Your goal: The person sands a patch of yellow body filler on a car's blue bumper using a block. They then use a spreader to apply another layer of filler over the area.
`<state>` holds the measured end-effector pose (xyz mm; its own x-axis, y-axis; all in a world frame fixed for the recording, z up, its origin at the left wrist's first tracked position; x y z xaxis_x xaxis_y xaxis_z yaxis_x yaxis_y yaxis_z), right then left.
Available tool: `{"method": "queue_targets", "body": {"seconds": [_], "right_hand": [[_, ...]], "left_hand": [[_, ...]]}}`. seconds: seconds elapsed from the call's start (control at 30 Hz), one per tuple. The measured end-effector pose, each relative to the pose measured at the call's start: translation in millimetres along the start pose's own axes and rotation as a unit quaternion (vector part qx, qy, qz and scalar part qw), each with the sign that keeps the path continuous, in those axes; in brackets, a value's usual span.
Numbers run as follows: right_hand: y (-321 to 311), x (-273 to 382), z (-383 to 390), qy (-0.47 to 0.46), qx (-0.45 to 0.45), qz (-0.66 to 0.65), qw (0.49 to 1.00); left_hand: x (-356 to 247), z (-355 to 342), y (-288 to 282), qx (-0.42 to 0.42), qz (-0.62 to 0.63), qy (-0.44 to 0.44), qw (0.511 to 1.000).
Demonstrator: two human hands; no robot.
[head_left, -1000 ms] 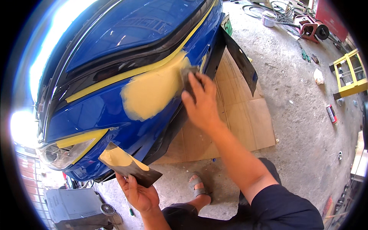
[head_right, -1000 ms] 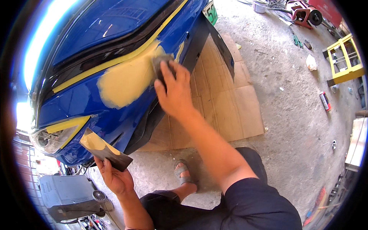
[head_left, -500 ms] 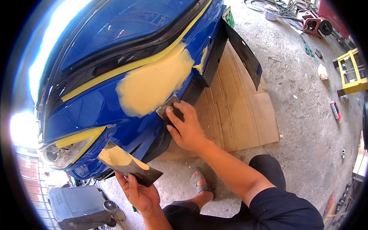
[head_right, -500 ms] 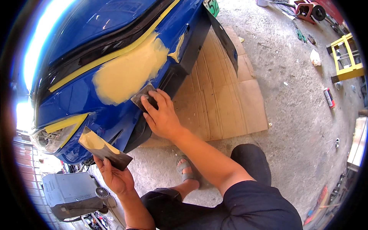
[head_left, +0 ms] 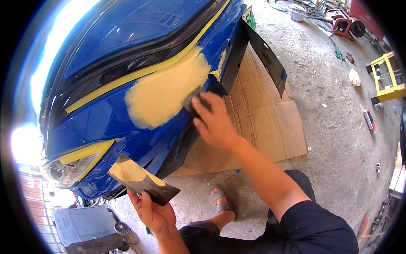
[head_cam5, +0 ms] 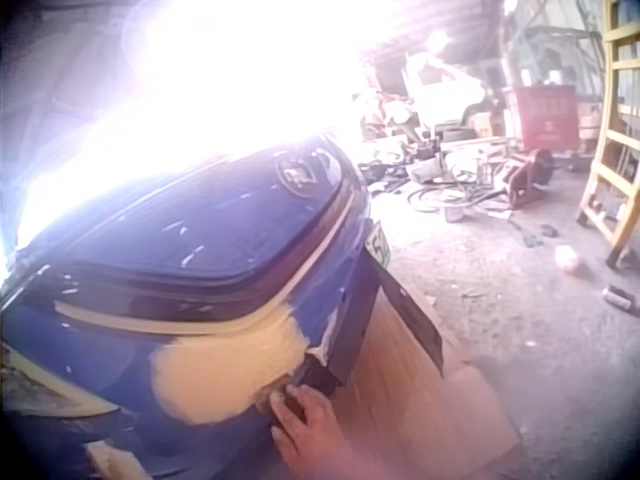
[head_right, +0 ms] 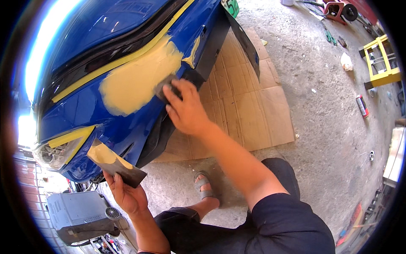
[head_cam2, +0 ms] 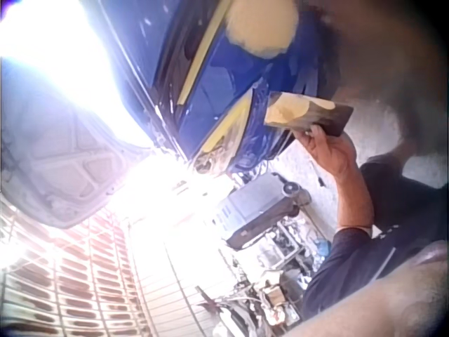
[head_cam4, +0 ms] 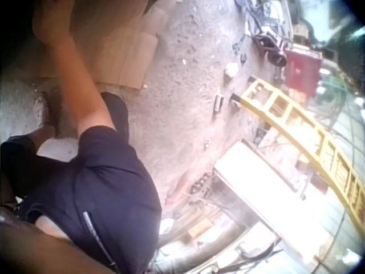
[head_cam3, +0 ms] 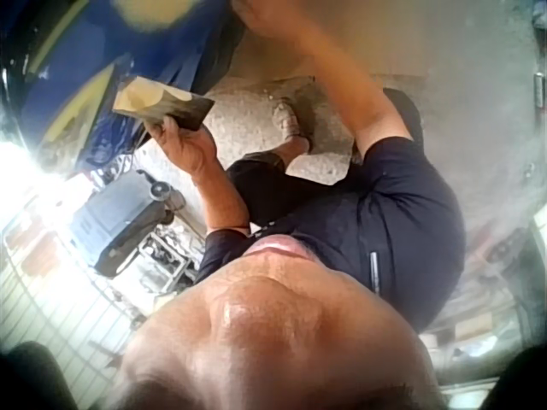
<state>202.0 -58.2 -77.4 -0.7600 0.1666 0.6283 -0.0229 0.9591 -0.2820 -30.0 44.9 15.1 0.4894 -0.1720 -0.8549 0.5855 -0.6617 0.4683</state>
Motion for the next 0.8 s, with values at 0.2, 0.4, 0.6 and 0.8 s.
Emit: {"method": "queue_targets", "body": {"seconds": [0.2, 0.4, 0.6, 0.8], "right_hand": [[-12.6, 20.7, 36.3, 0.072, 0.091, -0.151, 0.982], [-70.7, 71.9, 47.4, 0.102, 0.244, -0.491, 0.83], [-89.5, 48.5, 57.7, 0.139, 0.272, -0.257, 0.917], [-125.2, 35.7, 57.2, 0.412, 0.111, -0.664, 0.614]], "left_hand": [[15.5, -2.0, 14.3, 0.003, -0.012, -0.055, 0.998], [28.9, -3.2, 36.1, -0.001, 0.037, -0.117, 0.992], [27.7, -6.6, 54.6, 0.002, 0.079, -0.144, 0.986], [37.0, -1.9, 64.0, 0.012, 0.077, -0.278, 0.957]]}}
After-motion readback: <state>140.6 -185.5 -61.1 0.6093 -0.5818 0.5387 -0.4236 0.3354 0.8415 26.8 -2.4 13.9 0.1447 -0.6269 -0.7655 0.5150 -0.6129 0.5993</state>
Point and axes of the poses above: each hand's wrist, its own z-axis away from the middle knuckle, its own y-axis out of the palm, x = y × z, the point moved 3 cm from there along -z, towards the middle knuckle, and after that the axes turned 4 degrees about z, right-handed, at the moved point
